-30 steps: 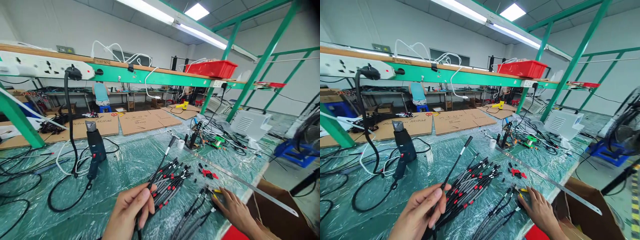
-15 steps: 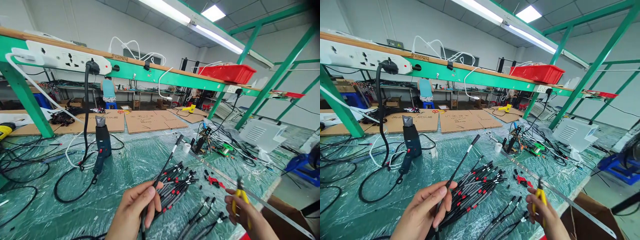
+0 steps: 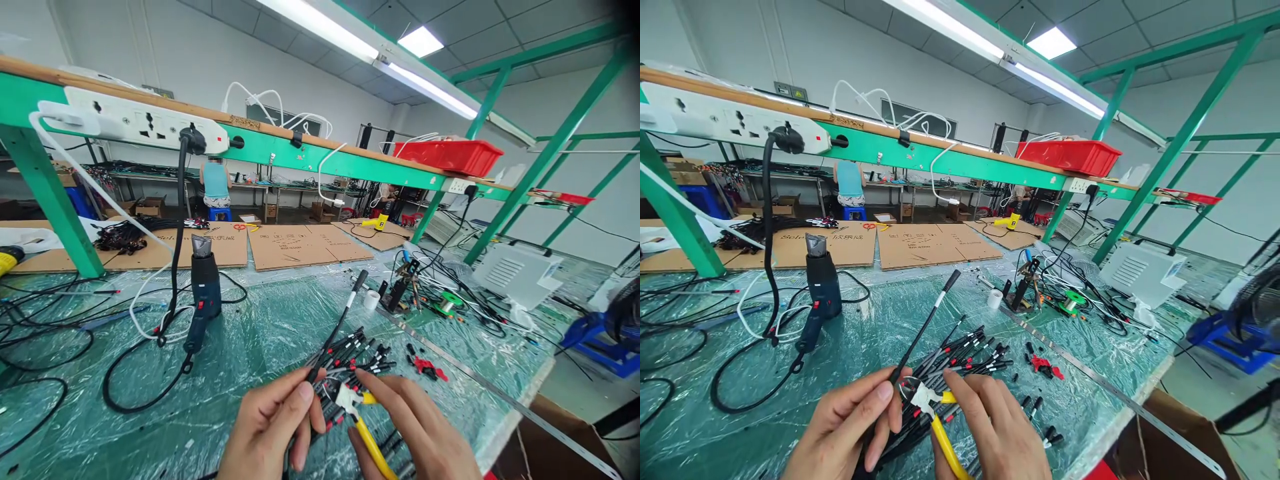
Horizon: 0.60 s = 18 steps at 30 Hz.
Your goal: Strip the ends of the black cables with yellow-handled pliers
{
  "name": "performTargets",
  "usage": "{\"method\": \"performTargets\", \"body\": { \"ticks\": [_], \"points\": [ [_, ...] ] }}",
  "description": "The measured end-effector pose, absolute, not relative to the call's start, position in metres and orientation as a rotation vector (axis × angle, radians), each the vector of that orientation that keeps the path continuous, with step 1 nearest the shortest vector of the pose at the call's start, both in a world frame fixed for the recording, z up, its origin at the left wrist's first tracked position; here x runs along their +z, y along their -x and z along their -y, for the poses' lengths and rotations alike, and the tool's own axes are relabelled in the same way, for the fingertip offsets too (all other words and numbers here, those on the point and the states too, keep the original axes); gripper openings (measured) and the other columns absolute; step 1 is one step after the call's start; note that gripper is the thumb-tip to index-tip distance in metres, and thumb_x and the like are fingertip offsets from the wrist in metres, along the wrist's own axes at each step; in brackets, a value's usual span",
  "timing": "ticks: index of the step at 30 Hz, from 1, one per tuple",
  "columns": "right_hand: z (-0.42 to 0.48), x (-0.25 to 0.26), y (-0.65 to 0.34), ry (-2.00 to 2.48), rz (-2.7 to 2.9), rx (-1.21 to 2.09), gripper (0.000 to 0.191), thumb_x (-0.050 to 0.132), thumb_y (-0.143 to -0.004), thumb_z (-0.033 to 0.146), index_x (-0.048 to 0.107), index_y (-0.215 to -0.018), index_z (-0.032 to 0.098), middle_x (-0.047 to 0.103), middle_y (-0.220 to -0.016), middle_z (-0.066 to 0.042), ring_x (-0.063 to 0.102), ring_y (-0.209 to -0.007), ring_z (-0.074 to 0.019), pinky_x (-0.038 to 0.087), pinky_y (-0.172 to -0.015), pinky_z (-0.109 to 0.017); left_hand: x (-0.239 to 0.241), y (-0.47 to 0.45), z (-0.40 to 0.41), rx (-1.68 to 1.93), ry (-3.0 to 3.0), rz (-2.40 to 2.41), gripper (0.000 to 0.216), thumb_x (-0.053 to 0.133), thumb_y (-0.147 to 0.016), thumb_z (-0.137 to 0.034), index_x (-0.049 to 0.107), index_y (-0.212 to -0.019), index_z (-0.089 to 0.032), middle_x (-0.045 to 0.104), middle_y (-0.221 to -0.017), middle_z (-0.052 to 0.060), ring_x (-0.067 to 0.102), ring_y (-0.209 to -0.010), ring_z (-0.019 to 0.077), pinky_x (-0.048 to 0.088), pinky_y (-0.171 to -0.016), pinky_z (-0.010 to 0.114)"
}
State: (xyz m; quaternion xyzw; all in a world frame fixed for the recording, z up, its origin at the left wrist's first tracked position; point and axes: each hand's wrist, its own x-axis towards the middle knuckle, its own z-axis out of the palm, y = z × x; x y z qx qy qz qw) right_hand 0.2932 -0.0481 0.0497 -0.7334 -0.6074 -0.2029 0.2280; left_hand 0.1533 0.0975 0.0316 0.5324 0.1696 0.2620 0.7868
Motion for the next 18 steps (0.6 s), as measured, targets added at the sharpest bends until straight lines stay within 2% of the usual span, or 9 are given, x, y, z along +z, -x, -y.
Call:
{"method": "performTargets", "body": {
  "ticks": [4,8,14,18],
  "points": [
    [0.0465,0.049,-0.2918,2.025,1.685,-0.607,0.056,0.06,-0.082,0.021,0.049,-0.136,0.017,0.062,-0.109,-0.011,0.065,-0.093,-0.0224,0.059,-0.077,-0.033,0.0338,-0.1531,-0.0969,0.556,-1.156,-0.359,0.036,0.061,-0.089,-0.046,0.074,-0.082,-0.013,0.064,-0.067,0.002,0.042,-0.04,0.0028,0.03,-0.046,0.021],
    [0.0468,0.0498,-0.2905,2.033,1.691,-0.64,0.06,0.061,-0.08,0.02,0.047,-0.139,0.018,0.062,-0.109,-0.011,0.064,-0.093,-0.0224,0.058,-0.077,-0.033,0.0327,-0.1522,-0.0965,0.548,-1.149,-0.351,0.039,0.063,-0.086,-0.051,0.075,-0.087,-0.014,0.064,-0.066,0.002,0.041,-0.039,0.0031,0.03,-0.044,0.021],
    [0.0486,0.0506,-0.2905,2.049,1.691,-0.713,0.063,0.062,-0.08,0.022,0.046,-0.141,0.02,0.063,-0.107,-0.011,0.064,-0.09,-0.0244,0.058,-0.074,-0.035,0.0377,-0.1503,-0.0978,0.559,-1.274,-0.367,0.046,0.058,-0.088,-0.055,0.072,-0.076,-0.012,0.062,-0.063,0.002,0.038,-0.039,0.003,0.027,-0.044,0.021],
    [0.0483,0.0484,-0.2898,2.049,1.693,-0.715,0.062,0.061,-0.082,0.023,0.045,-0.142,0.018,0.064,-0.106,-0.011,0.065,-0.088,-0.0238,0.059,-0.072,-0.034,0.0421,-0.1496,-0.0981,0.545,-1.319,-0.368,0.051,0.057,-0.086,-0.061,0.075,-0.085,-0.013,0.06,-0.063,0.002,0.038,-0.04,0.0041,0.026,-0.043,0.021]
  ]
}}
